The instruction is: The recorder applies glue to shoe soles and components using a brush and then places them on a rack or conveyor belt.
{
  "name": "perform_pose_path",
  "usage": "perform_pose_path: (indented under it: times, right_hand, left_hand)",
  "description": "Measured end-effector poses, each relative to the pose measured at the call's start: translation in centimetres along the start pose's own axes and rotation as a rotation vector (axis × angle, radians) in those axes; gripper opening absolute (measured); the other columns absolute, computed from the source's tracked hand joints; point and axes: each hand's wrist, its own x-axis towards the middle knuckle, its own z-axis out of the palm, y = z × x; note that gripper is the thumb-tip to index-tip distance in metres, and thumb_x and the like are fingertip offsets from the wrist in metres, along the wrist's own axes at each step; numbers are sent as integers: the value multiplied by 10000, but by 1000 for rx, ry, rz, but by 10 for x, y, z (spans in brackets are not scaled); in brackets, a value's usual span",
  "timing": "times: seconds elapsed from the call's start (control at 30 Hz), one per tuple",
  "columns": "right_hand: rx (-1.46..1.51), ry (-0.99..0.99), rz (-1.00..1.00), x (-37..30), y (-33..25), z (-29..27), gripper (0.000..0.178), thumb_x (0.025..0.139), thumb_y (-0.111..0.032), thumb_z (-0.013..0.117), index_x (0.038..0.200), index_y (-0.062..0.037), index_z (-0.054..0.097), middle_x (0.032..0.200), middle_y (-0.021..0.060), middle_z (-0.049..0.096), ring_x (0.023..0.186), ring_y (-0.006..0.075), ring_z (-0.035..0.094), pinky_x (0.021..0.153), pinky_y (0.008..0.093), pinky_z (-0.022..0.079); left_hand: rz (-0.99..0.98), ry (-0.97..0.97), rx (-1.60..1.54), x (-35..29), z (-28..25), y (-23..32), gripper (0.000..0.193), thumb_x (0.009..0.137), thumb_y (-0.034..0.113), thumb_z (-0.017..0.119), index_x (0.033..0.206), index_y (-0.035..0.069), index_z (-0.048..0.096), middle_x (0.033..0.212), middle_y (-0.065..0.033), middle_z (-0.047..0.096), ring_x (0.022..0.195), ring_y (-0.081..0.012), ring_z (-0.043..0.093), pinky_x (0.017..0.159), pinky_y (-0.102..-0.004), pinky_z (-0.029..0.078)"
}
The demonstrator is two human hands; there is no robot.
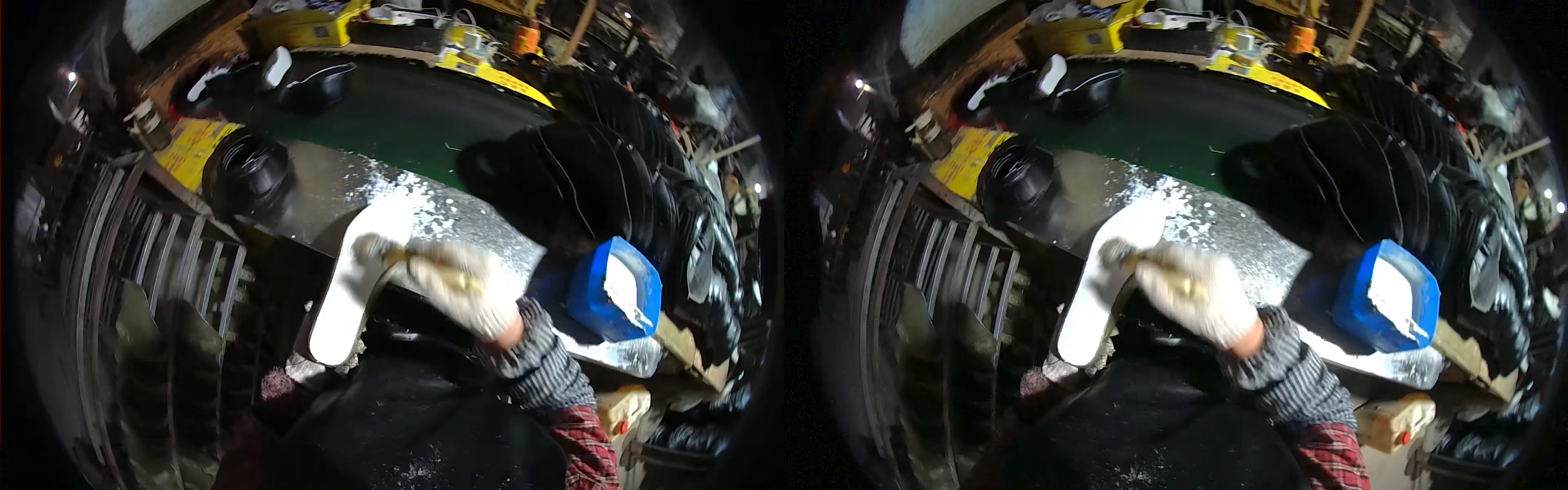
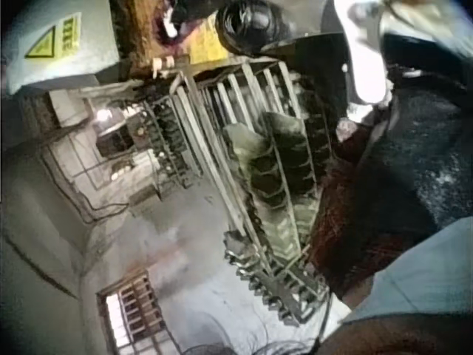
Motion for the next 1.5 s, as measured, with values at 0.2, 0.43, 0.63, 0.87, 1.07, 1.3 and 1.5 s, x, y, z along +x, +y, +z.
perform_pose_path:
  times: [0.2,0.43,0.63,0.87,1.07,1.3,1.5]
  right_hand:
    - [216,175,422,12,50,0,168,929,-162,623,959,-2,663,757,25,661,630,103,575,599,264,494]
    - [237,166,398,68,42,-12,229,940,-191,630,999,31,634,831,25,656,749,84,592,652,215,494]
    - [-104,-475,-655,51,-5,25,89,824,-137,729,843,-57,696,763,129,675,707,232,674,606,314,534]
    - [291,-537,-24,18,-7,14,196,893,-127,667,1015,27,658,907,116,688,775,183,672,666,257,567]
    - [242,-740,165,-7,44,-29,389,1025,-171,363,1329,73,372,1205,255,519,958,300,649,694,295,622]
    - [527,-613,137,13,21,10,138,906,-126,646,949,-3,693,1001,151,692,920,238,663,815,332,542]
    - [344,226,331,35,113,-24,257,946,-134,602,1122,52,611,951,79,661,788,100,592,728,242,481]
  left_hand:
    - [63,164,703,7,-16,22,744,945,617,370,1319,-19,465,1127,-255,602,867,-399,652,623,-511,542]
    - [-15,173,683,-3,-33,29,771,927,646,382,1340,-1,457,1138,-254,598,891,-410,652,656,-541,545]
    - [30,47,213,1,-17,12,758,919,652,406,1391,59,422,1221,-240,565,946,-429,641,750,-565,539]
    - [31,109,80,6,4,18,742,966,625,298,1356,6,429,1145,-254,607,942,-430,644,734,-544,557]
    - [29,226,82,39,32,8,727,970,619,296,1352,17,442,1129,-236,621,928,-412,652,729,-536,559]
    - [57,273,7,17,28,11,709,974,612,296,1353,31,448,1130,-222,627,917,-392,659,725,-528,561]
    - [227,195,490,-18,-21,20,550,979,500,438,1324,75,497,1099,-173,640,841,-321,671,652,-448,571]
